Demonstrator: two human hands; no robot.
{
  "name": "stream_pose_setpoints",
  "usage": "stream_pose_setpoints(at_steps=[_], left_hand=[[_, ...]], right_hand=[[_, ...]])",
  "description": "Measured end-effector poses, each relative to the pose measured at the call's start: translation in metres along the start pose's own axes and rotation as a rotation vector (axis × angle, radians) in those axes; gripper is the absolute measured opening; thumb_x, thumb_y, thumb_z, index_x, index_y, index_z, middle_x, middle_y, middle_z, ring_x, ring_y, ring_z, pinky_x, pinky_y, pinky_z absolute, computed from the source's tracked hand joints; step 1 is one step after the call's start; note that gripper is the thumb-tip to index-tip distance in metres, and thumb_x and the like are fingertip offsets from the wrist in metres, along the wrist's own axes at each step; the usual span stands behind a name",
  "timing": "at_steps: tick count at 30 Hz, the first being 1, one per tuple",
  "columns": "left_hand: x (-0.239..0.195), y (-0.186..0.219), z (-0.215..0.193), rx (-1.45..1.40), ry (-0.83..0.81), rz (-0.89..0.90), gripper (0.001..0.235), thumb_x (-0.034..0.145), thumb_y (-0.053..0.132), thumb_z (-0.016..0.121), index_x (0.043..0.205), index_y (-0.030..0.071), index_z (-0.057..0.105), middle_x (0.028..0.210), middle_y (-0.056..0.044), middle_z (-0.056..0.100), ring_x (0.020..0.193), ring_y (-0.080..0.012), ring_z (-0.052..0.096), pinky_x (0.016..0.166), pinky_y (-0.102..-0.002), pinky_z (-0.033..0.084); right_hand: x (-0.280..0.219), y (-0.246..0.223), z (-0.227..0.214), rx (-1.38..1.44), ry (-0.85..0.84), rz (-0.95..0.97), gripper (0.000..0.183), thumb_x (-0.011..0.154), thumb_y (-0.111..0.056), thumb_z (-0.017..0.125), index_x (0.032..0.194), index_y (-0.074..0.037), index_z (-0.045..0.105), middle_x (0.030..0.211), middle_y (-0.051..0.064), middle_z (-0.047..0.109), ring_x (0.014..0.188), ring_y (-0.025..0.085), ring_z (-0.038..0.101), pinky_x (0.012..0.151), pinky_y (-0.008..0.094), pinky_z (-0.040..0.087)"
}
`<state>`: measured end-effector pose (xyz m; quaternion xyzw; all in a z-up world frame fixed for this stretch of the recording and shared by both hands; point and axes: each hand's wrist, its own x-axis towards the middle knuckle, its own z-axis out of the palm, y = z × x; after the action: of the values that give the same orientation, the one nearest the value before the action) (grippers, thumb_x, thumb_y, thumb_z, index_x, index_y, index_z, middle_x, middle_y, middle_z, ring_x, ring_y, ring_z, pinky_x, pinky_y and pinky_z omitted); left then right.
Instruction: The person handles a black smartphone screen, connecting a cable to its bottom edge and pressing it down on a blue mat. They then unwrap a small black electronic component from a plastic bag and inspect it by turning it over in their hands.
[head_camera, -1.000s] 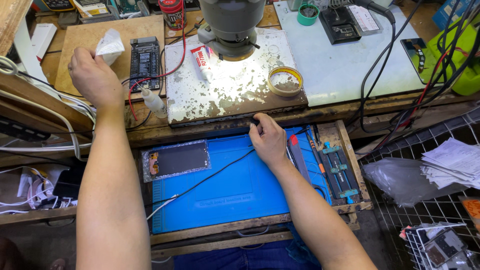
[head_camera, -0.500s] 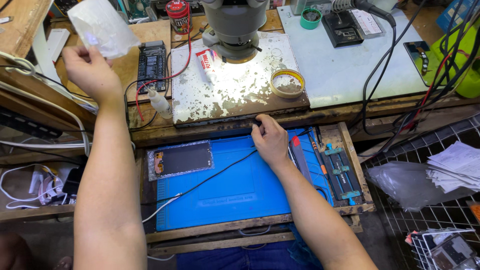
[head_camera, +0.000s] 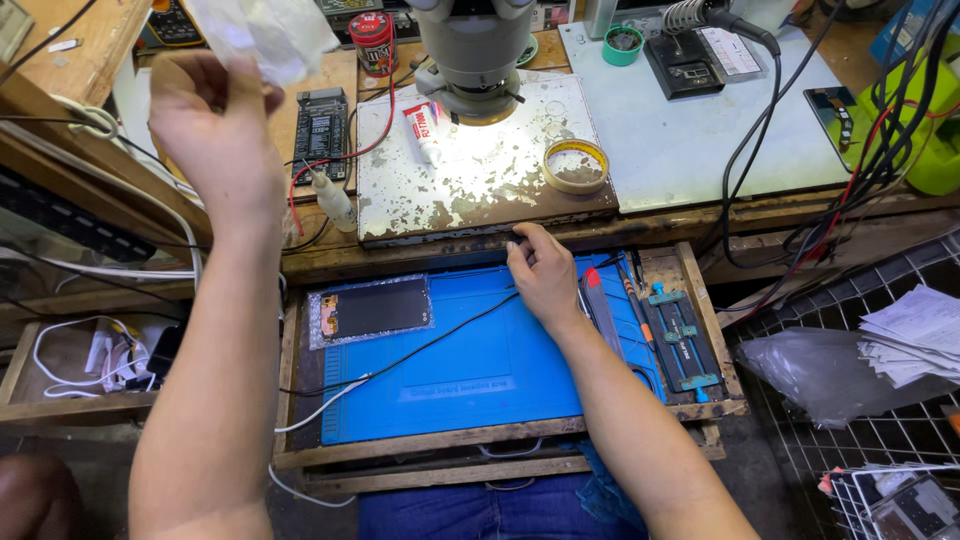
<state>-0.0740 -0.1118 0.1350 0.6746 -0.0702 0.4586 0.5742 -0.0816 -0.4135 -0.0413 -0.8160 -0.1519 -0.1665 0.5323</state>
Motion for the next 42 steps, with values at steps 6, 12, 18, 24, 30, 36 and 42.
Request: stream_pose_setpoints(at_steps=[6,12,18,24,30,36,42], left_hand=[[-0.102,0.091,-0.005,0.253,-0.220,-0.077,0.004,0.105,-0.001,0.067,0.107,-0.001,0.062,0.099,-0.006,0.070,0.090,-0.0107,0.067,0.083,-0.026,0.057],[-0.175,0.123,0.011,0.578,-0.454,-0.029,0.010,0.089,0.003,0.074,0.093,0.003,0.065,0.088,-0.012,0.070,0.077,-0.0270,0.069,0.069,-0.038,0.054],[-0.193,0.121,0.014,0.682,-0.512,0.245,0.014,0.087,-0.001,0.073,0.094,0.000,0.061,0.091,-0.015,0.064,0.085,-0.0350,0.064,0.075,-0.044,0.052],[-0.199,0.107,0.008,0.663,-0.398,0.306,0.019,0.087,-0.006,0.075,0.100,-0.001,0.062,0.097,-0.015,0.067,0.086,-0.0326,0.065,0.075,-0.041,0.053],[-0.210,0.090,0.010,0.521,-0.444,0.342,0.023,0.085,-0.007,0.075,0.104,-0.002,0.061,0.101,-0.017,0.067,0.089,-0.0339,0.066,0.076,-0.041,0.055],[-0.216,0.072,0.013,0.357,-0.507,0.180,0.035,0.088,0.002,0.079,0.118,0.000,0.061,0.113,-0.017,0.067,0.102,-0.0357,0.067,0.085,-0.041,0.055],[-0.201,0.047,-0.027,0.526,-0.626,0.021,0.066,0.076,0.020,0.086,0.131,-0.003,0.057,0.141,-0.022,0.054,0.127,-0.0380,0.056,0.100,-0.046,0.049]], right_hand=[[-0.026,-0.031,-0.016,0.085,0.045,-0.383,0.038,0.095,-0.006,0.073,0.130,-0.002,0.060,0.102,0.010,0.064,0.077,0.020,0.065,0.066,0.032,0.055],[-0.051,-0.059,-0.023,-0.065,0.153,-0.994,0.049,0.089,-0.004,0.075,0.134,-0.010,0.056,0.125,0.013,0.055,0.097,0.032,0.064,0.079,0.043,0.056],[-0.050,-0.070,-0.021,-0.125,-0.062,-0.992,0.045,0.081,-0.002,0.077,0.124,-0.006,0.065,0.123,0.012,0.061,0.101,0.032,0.066,0.082,0.042,0.057],[-0.050,-0.070,-0.026,-0.144,-0.138,-0.972,0.028,0.077,-0.008,0.080,0.102,-0.004,0.069,0.108,0.011,0.064,0.091,0.031,0.064,0.074,0.042,0.055],[-0.051,-0.063,-0.015,-0.147,-0.349,-0.781,0.021,0.075,-0.012,0.082,0.086,-0.007,0.065,0.093,0.011,0.063,0.083,0.033,0.065,0.071,0.044,0.052],[-0.055,-0.033,-0.001,-0.076,-0.345,-0.620,0.023,0.077,-0.008,0.075,0.099,-0.005,0.072,0.108,0.015,0.070,0.093,0.033,0.068,0.077,0.041,0.056],[-0.040,0.009,0.004,0.536,-0.514,0.412,0.018,0.101,-0.016,0.064,0.102,0.000,0.074,0.087,0.013,0.075,0.075,0.020,0.073,0.061,0.030,0.056]])
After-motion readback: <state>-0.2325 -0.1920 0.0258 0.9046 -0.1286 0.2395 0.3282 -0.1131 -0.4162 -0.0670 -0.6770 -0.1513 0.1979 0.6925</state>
